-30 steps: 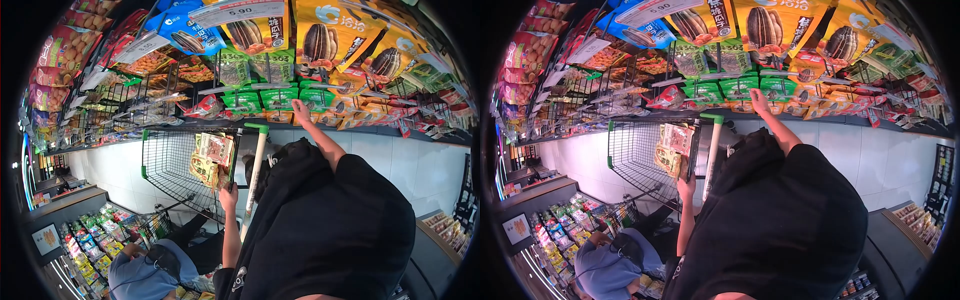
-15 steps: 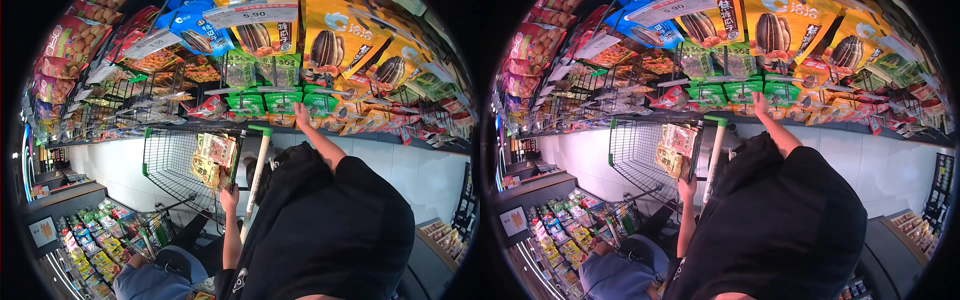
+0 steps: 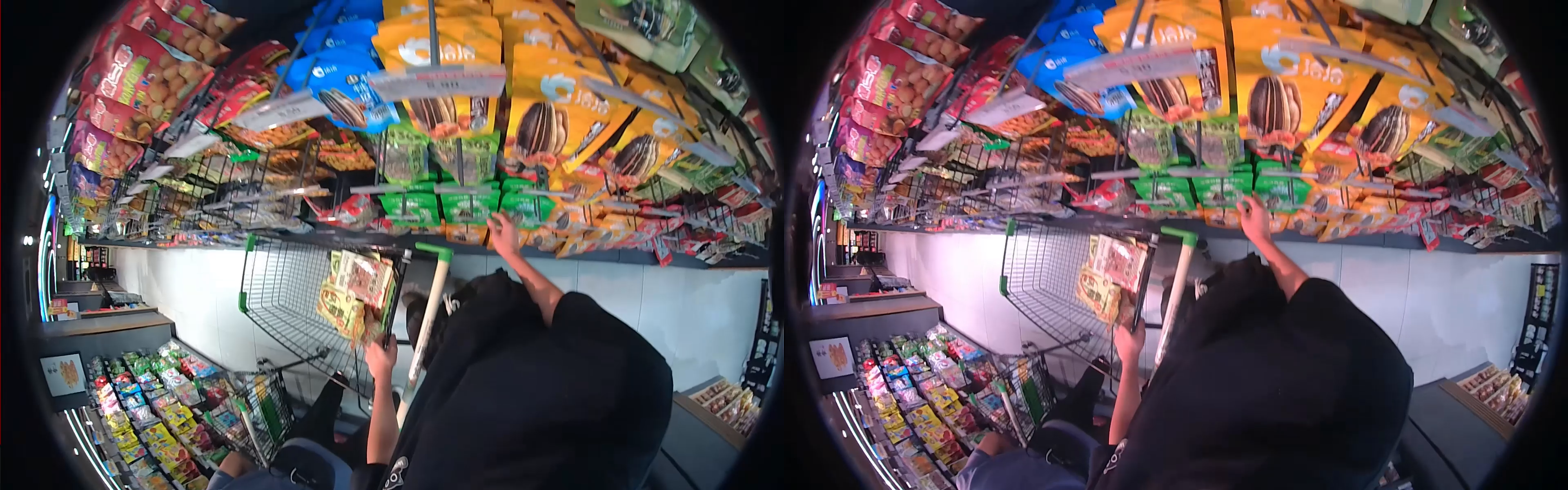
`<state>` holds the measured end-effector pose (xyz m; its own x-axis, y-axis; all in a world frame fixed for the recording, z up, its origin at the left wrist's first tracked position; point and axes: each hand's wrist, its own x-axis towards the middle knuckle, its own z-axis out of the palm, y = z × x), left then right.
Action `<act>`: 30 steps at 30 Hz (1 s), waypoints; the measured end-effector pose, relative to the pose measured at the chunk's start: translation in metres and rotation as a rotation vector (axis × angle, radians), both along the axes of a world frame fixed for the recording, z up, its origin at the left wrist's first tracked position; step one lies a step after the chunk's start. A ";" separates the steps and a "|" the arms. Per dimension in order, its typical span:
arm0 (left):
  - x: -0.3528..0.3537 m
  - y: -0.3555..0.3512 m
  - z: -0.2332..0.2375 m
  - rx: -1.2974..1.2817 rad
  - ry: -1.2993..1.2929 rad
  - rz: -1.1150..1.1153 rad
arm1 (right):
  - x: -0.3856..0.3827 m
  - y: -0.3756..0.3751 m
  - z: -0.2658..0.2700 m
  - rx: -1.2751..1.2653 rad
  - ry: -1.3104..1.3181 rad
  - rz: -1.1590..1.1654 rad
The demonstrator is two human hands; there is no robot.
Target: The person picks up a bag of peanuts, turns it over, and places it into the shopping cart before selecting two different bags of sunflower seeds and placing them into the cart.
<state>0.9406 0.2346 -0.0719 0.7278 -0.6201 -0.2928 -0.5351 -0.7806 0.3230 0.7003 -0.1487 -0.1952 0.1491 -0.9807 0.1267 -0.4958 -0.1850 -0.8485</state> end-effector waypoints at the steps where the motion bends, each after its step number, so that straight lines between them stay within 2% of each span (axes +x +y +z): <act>1: -0.001 -0.004 0.008 0.054 0.021 0.013 | -0.003 0.003 0.007 -0.003 0.062 0.029; 7: -0.003 -0.008 0.016 0.069 0.028 0.040 | -0.010 0.000 0.017 -0.047 0.320 0.133; 10: -0.004 -0.008 0.019 0.042 0.042 0.050 | -0.009 -0.003 0.012 -0.060 0.291 0.169; 11: -0.003 -0.006 0.016 0.027 0.030 0.037 | -0.007 -0.007 0.009 -0.071 0.393 0.201; 15: -0.001 -0.005 0.010 0.058 0.019 0.027 | 0.002 -0.007 0.029 0.046 0.435 0.246; 18: 0.000 -0.003 0.006 0.060 0.020 0.026 | 0.007 -0.006 0.041 0.028 0.455 0.285; 22: 0.000 -0.002 0.009 0.032 0.038 0.040 | 0.012 -0.004 0.045 0.049 0.559 0.281; 23: 0.000 -0.002 0.010 0.014 0.037 0.048 | 0.012 -0.004 0.047 0.081 0.545 0.248; 27: -0.001 -0.004 0.014 0.045 0.074 0.068 | 0.002 -0.014 0.020 -0.063 0.424 0.123; 30: 0.000 -0.003 0.011 0.052 0.088 0.069 | 0.000 -0.020 0.022 -0.050 0.509 0.182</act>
